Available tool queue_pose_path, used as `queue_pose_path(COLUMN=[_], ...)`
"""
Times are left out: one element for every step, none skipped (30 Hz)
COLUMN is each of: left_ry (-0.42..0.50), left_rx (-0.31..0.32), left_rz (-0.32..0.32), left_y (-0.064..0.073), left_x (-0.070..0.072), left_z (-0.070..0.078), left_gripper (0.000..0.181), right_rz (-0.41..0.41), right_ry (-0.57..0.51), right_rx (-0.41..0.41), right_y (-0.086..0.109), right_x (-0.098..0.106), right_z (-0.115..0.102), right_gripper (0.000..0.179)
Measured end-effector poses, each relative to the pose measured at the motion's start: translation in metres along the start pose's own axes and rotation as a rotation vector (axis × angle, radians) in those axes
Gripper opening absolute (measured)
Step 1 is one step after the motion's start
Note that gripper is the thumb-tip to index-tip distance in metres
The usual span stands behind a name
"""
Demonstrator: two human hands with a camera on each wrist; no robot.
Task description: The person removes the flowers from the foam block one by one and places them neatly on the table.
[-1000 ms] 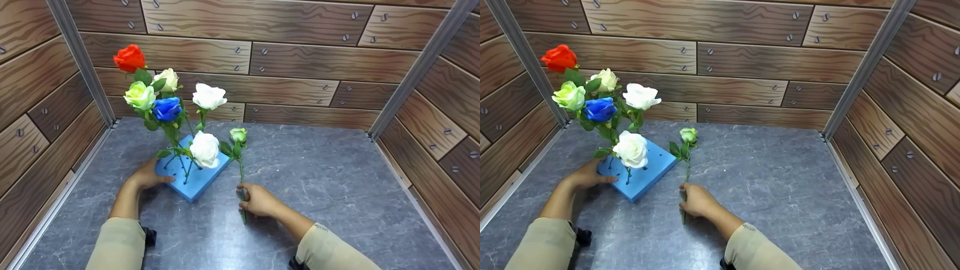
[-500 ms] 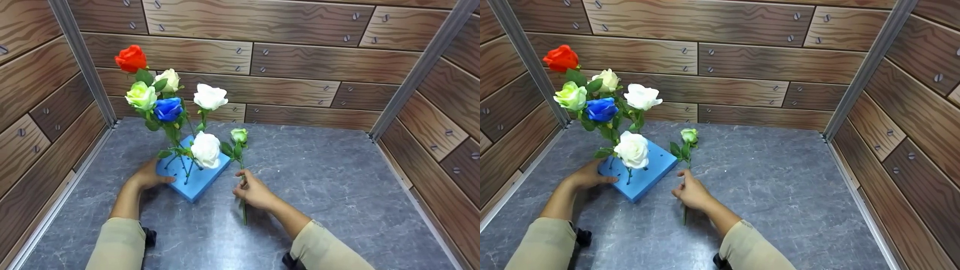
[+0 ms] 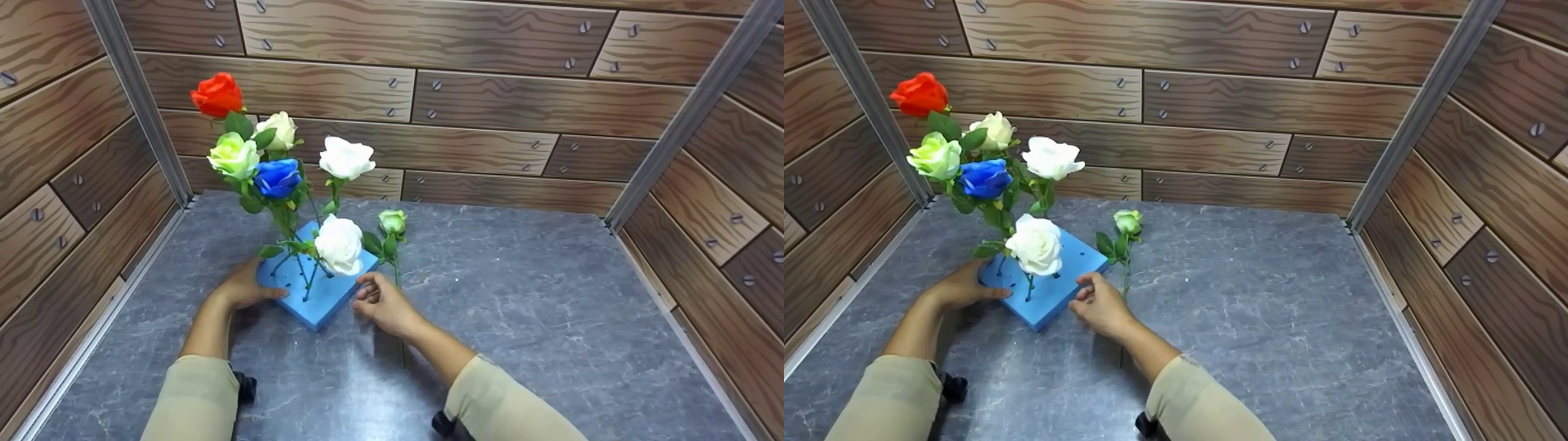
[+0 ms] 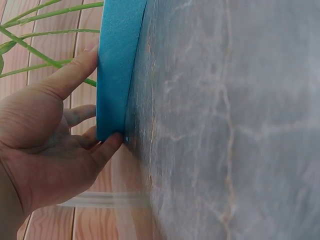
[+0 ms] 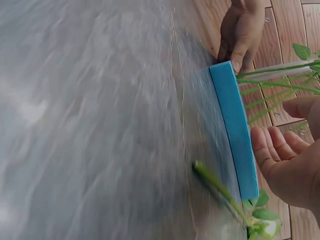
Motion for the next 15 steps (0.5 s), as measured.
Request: queue_pose_path(left_ry=[-0.001,-0.004,-0.004,-0.006,-0.007,-0.006,-0.004,-0.001,0.001,0.005,0.012,0.015,0.015,0.015,0.017], left_rx=[0.001,0.001,0.003,0.001,0.001,-0.002,-0.002,-0.003,-0.005,-0.007,-0.010,-0.009,-0.009,-0.012,-0.015], left_rz=[-0.001,-0.002,-0.004,-0.006,-0.007,-0.008,-0.009,-0.009,-0.009,-0.008,-0.007,-0.009,-0.010,-0.011,-0.012], left_y=[0.000,-0.001,-0.001,-0.001,-0.002,-0.002,-0.001,-0.001,-0.001,-0.001,-0.001,0.000,0.000,0.000,0.000], left_x=[-0.001,-0.001,-0.002,-0.002,-0.002,-0.002,-0.002,-0.002,-0.001,-0.001,0.000,0.000,0.001,0.001,0.001], left_z=[0.000,0.000,0.000,0.000,0.000,0.000,0.001,0.001,0.001,0.001,0.001,0.001,0.002,0.002,0.002], left_gripper=[0.124,0.124,0.125,0.125,0.125,0.125,0.125,0.125,0.125,0.125,0.125,0.125,0.125,0.125,0.126], right_rz=[0.000,0.002,0.004,0.006,0.008,0.015,0.021,0.029,0.035,0.038,0.040,0.042,0.038,0.035,0.032], right_ry=[-0.009,-0.019,-0.024,-0.034,-0.042,-0.054,-0.067,-0.081,-0.095,-0.112,-0.126,-0.136,-0.148,-0.153,-0.153], right_rx=[0.001,-0.001,-0.004,-0.008,-0.014,-0.025,-0.036,-0.039,-0.043,-0.047,-0.048,-0.050,-0.046,-0.039,-0.033], right_y=[-0.002,-0.004,-0.006,-0.008,-0.010,-0.012,-0.014,-0.015,-0.017,-0.019,-0.020,-0.022,-0.024,-0.026,-0.027], right_x=[-0.003,-0.005,-0.007,-0.009,-0.011,-0.013,-0.015,-0.017,-0.019,-0.020,-0.022,-0.024,-0.027,-0.029,-0.031], right_z=[0.000,0.000,0.000,0.001,0.001,0.001,0.001,0.001,0.000,0.000,-0.001,-0.001,-0.001,-0.002,-0.002], right_gripper=[0.046,0.046,0.046,0.046,0.046,0.046,0.046,0.044,0.043,0.041,0.039,0.037,0.036,0.034,0.033])
Point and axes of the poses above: each hand's wrist, its own y-axis away from the middle knuckle, its own x-axis out of the back of the hand, z = x × y, the point moved 6 cm from there along -y, towards the middle knuckle, and after that the axes turned 6 degrees about -y, right-handed, at the moved point
